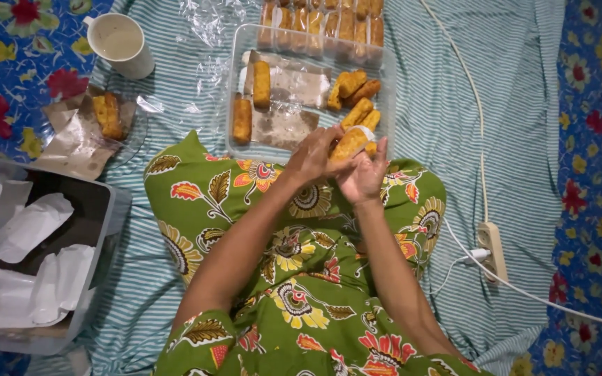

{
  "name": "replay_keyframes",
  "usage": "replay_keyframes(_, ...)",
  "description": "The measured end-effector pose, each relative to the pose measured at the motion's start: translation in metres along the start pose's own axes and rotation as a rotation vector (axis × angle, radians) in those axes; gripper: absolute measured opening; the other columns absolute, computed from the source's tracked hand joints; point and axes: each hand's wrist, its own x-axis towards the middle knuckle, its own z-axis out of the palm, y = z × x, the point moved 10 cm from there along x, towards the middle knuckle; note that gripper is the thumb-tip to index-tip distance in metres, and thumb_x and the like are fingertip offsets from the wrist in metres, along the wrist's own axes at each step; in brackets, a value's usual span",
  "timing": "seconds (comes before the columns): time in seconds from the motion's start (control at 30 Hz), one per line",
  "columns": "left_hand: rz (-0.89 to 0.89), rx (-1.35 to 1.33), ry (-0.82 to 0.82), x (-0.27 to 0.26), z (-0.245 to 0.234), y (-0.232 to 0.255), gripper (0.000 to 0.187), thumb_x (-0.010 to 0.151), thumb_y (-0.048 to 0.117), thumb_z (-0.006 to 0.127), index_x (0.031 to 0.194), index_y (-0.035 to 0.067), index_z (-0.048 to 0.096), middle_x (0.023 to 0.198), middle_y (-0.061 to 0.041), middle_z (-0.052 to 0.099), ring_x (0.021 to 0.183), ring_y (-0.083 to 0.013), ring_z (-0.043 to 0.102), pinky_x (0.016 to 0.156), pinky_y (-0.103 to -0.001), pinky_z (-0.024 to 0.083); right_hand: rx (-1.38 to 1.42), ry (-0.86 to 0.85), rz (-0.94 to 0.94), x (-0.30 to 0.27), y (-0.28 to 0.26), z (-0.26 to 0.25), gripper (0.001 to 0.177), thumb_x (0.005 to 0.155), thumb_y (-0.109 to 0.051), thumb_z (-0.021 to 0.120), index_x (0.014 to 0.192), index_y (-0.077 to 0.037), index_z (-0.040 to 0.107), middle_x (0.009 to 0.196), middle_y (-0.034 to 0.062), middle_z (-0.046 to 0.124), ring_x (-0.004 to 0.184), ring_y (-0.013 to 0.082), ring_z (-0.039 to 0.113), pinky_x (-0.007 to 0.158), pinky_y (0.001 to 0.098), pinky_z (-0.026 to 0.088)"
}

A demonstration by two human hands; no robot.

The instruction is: Wrapping individual fried food items in small plastic sheets for packaging

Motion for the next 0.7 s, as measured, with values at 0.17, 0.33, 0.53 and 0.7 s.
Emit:
replay_keyframes(0.17, -0.010, -0.064, 0.016, 0.003, 0.007, -0.017, 0.049, 0.077, 0.040, 0.087, 0.113, 0.016, 0.064, 0.090, -0.016, 0.068, 0.092, -0.0413, 0.072, 0.080, -0.049, 0.058, 0.011, -0.047, 0.005, -0.008, -0.003, 0.025, 0.088, 0.088, -0.077, 0.049, 0.140, -0.007, 0.058, 0.130, 0.0154, 0.067, 0.107, 0.0316, 0.071, 0.096, 0.0494, 0.058)
replay_keyframes(0.33, -0.078, -0.097, 0.034, 0.002, -0.007, -0.016, 0.047, 0.074, 0.036, 0.088, 0.109, 0.014, 0.066, 0.091, -0.016, 0.073, 0.091, -0.0382, 0.074, 0.078, -0.048, 0.059, 0.019, -0.050, -0.024, -0.020, -0.012, 0.057, 0.087, 0.087, -0.076, 0.051, 0.142, -0.009, 0.056, 0.134, 0.0145, 0.065, 0.112, 0.0319, 0.069, 0.101, 0.0495, 0.056)
replay_keyframes(0.53, -0.205, -0.080, 0.146, 0.000, -0.065, -0.005, 0.045, 0.075, 0.032, 0.087, 0.111, 0.012, 0.069, 0.089, -0.018, 0.076, 0.086, -0.0397, 0.075, 0.076, -0.051, 0.060, 0.000, -0.107, -0.008, -0.028, -0.036, 0.049, 0.076, 0.088, -0.073, 0.053, 0.138, -0.016, 0.060, 0.140, 0.0126, 0.064, 0.126, 0.0344, 0.063, 0.103, 0.0535, 0.053)
replay_keyframes(0.7, -0.332, 0.117, 0.329, 0.005, -0.092, -0.058, 0.042, 0.075, 0.041, 0.085, 0.109, 0.022, 0.069, 0.086, -0.003, 0.076, 0.084, -0.0256, 0.077, 0.073, -0.039, 0.062, -0.026, -0.051, -0.075, -0.030, -0.065, 0.010, 0.074, 0.088, -0.069, 0.057, 0.142, -0.018, 0.055, 0.151, 0.0125, 0.054, 0.138, 0.0362, 0.053, 0.118, 0.0562, 0.042)
